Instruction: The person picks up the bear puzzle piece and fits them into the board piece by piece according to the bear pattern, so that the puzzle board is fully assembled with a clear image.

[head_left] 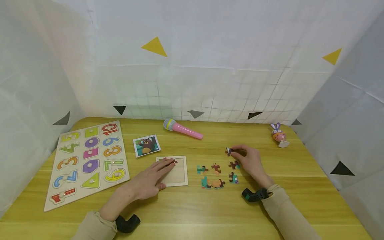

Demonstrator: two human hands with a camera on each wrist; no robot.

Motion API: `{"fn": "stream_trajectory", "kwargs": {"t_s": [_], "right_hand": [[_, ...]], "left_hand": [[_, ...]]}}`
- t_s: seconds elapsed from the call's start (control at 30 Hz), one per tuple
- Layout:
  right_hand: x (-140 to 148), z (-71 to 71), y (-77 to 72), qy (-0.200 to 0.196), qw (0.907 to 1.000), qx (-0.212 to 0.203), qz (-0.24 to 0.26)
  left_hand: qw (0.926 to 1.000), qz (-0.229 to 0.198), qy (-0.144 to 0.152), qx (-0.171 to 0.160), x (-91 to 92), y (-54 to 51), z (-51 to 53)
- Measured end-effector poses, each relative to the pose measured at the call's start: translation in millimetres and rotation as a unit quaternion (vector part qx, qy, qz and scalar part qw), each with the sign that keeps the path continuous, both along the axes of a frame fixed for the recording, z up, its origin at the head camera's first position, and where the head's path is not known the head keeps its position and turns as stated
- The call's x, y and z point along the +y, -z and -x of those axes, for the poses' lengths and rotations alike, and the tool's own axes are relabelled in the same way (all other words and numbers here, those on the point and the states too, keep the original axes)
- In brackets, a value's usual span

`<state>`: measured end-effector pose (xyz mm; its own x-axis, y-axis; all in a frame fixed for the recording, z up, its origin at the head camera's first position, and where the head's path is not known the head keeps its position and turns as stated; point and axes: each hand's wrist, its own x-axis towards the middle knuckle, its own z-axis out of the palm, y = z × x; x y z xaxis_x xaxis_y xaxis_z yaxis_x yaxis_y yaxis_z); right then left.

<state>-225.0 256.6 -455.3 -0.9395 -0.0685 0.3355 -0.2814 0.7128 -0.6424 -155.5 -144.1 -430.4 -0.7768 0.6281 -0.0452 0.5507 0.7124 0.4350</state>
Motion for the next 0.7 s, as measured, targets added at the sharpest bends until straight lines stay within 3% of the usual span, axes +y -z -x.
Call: {"fn": "stream_trajectory", "kwargs": {"t_s": [0.3,0.7], "right_hand": [[-0.8,-2.1,-1.1,-0.004,1.0,0.003,0.003],[-3.5,-3.3,-4.3,0.009,0.9992,-0.023,0.03]], "left_hand": [[1.0,0.003,-0.001,0.001,0.2,0.3,0.0],[0.9999,0.001,0.004,0.01,0.1,0.4,0.3]]}}
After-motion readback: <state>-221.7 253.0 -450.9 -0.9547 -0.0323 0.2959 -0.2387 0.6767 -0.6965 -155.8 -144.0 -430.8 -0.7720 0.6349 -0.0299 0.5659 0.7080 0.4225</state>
